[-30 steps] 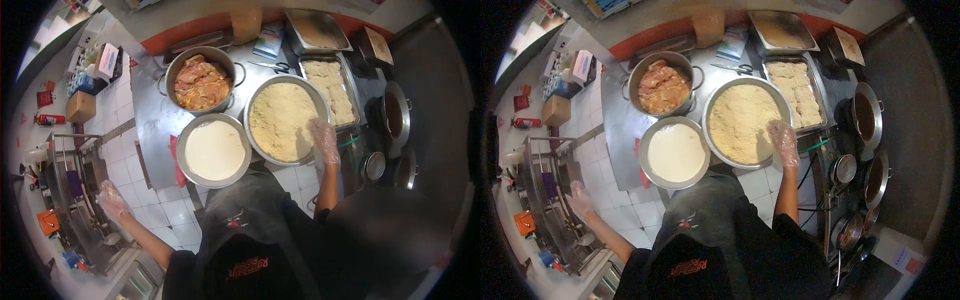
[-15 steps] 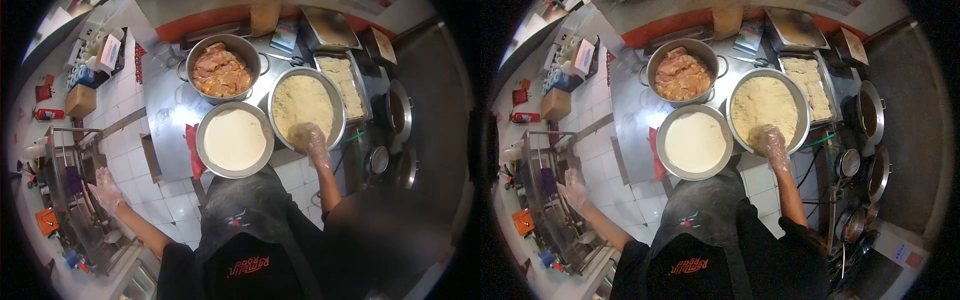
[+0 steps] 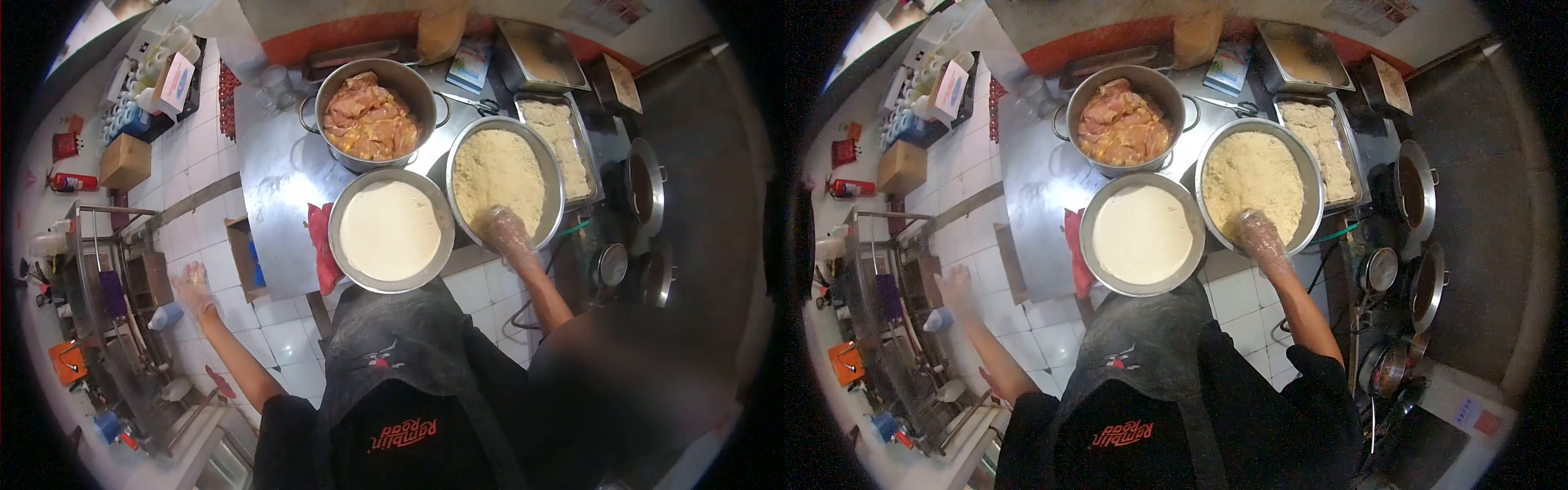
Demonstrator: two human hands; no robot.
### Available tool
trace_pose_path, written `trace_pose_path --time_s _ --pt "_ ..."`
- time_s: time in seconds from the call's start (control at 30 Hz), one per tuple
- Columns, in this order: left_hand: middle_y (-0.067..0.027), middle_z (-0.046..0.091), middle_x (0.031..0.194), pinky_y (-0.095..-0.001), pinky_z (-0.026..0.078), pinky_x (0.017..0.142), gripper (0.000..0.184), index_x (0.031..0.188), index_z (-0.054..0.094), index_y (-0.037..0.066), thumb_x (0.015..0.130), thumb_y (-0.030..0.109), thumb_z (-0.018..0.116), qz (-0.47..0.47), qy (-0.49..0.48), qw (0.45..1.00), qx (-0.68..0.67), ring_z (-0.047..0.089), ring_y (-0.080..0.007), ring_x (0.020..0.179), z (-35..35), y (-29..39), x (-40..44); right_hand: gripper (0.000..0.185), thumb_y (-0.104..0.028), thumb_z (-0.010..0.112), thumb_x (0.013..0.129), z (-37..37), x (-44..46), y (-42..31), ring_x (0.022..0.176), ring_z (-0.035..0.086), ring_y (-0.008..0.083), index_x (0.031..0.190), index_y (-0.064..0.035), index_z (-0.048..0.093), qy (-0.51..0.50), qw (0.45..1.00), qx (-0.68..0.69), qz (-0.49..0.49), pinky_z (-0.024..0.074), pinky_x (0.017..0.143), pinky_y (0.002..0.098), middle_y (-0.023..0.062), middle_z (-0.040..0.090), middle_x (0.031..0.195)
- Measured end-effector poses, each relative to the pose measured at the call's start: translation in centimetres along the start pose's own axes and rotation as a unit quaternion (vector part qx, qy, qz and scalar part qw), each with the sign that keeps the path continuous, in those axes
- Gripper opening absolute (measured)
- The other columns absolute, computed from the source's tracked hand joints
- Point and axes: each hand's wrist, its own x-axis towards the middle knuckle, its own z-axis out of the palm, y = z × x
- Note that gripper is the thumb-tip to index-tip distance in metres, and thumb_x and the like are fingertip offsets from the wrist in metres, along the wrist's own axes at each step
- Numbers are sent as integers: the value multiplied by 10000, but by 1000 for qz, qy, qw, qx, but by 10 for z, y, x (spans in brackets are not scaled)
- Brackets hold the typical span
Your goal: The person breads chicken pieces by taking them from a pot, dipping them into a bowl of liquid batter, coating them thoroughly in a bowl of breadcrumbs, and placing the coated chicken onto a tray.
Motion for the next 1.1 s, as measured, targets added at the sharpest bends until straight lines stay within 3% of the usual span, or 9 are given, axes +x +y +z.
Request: trace_pose_path --time_s 0.23,0.37,0.53,0.6,0.73,0.83,0.9,1.0,1.1 --pt "-202 363 1591 -345 291 1179 886 1525 336 -70 1025 661 361 -284 -40 954 90 412 -277 1417 37 -32 8 265 -118 617 857 -55 14 -21 1025 665 369 1070 -5 724 53 981 160 96 531 859 470 219 699 1066" --pt "-175 262 1647 -343 188 1222 834 1561 273 -32 1043 616 369 -169 -9 984 60 274 -260 1506 34 -69 -8 279 -119 636 848 -63 48 -20 1065 659 358 1092 -19 726 96 979 148 98 520 916 461 219 695 1111" --pt "-184 242 1653 -334 175 1226 771 1571 265 -9 1062 557 385 -29 -17 998 57 250 -240 1519 23 -87 -21 321 -146 562 915 1 87 8 1085 633 382 1198 -40 673 297 937 96 -155 496 963 470 198 668 1163" --pt "-166 234 1660 -313 152 1230 750 1581 249 4 1069 535 385 -79 -7 995 57 232 -228 1526 20 -73 -34 300 -146 548 942 -20 111 -15 1169 584 372 1202 -32 642 -37 999 -10 -21 450 1026 467 189 631 1216" --pt "-154 229 1665 -302 146 1231 746 1585 251 17 1064 528 404 -93 -1 983 161 216 -211 1531 -5 -81 -64 256 -128 552 931 26 124 24 1147 596 351 1142 -21 649 49 989 117 -79 457 1015 452 188 634 1165" --pt "-154 209 1671 -333 123 1245 748 1586 237 11 1063 517 413 -152 37 987 44 194 -210 1538 -18 -113 -86 211 -89 576 837 22 132 28 887 695 320 984 26 675 202 953 -23 -223 551 818 418 202 688 923" --pt "-154 195 1674 -354 108 1255 750 1586 229 7 1063 510 418 -170 56 983 -50 179 -209 1542 -27 -138 -100 181 -105 582 834 -16 132 0 877 696 321 921 11 690 4 981 -164 -100 551 798 438 193 689 902" --pt "-143 154 1684 -386 78 1263 762 1599 159 11 1067 486 427 48 -85 994 39 162 -232 1549 -65 -206 -119 186 -119 583 848 11 148 29 838 689 329 935 7 688 130 971 -54 -193 552 787 441 176 687 885" --pt "-156 284 1645 -388 186 1234 688 1567 275 -35 1037 373 436 -99 31 994 -30 287 -242 1499 -35 -180 -129 165 -61 582 835 -13 159 -4 880 711 327 858 -7 736 35 991 -78 -105 566 772 449 212 711 912"
